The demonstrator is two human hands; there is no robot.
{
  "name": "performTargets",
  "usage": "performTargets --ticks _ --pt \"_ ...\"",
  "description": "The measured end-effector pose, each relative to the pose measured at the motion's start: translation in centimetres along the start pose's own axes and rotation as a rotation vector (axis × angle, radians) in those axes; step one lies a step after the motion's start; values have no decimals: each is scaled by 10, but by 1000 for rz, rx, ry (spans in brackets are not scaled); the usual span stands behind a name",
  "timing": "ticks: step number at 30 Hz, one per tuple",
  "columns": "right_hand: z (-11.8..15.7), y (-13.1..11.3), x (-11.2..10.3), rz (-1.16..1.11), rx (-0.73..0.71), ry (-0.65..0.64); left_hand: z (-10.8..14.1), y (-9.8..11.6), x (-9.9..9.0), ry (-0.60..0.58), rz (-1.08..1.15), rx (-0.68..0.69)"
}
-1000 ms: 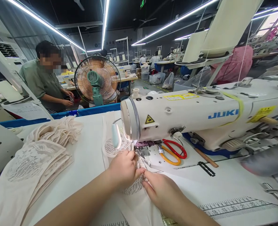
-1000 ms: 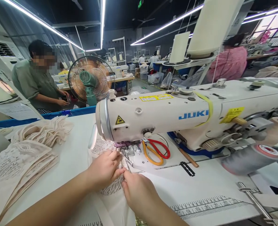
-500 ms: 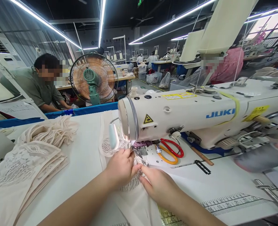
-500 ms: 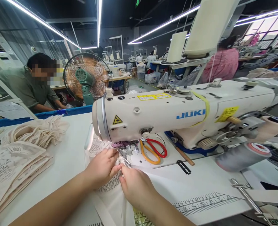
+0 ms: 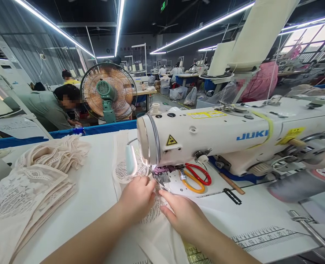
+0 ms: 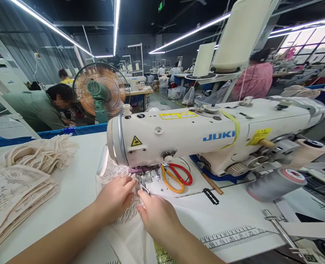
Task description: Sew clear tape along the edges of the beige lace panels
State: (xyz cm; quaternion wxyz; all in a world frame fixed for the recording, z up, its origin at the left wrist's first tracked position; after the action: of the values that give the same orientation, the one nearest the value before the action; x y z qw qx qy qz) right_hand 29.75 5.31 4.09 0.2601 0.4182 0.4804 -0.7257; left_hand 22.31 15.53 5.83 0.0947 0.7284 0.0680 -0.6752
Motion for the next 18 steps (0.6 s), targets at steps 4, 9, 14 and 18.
performTargets --ticks 4,9,14,18 --pt "-1 3 2 73 18 24 6 4 -2 -110 -128 32" --pt "-6 1 2 140 29 45 8 6 -3 -147 -182 43" --pt "-5 -1 0 201 17 72 13 3 -1 -187 -164 -17" --pt "8 0 5 283 -54 59 21 7 -5 -287 -190 13"
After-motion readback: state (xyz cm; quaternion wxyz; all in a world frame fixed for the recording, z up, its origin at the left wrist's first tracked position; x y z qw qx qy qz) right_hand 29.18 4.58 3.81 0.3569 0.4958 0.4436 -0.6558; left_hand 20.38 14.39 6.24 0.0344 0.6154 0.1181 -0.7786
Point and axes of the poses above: each hand's wrist, its own z-axis away from the middle knuckle, its own x-axis out of the palm, y = z × x, the point moved 5 cm from there along -z, towards the middle knuckle, and after that the axes turned 3 degrees about -y, right-handed, at the moved point
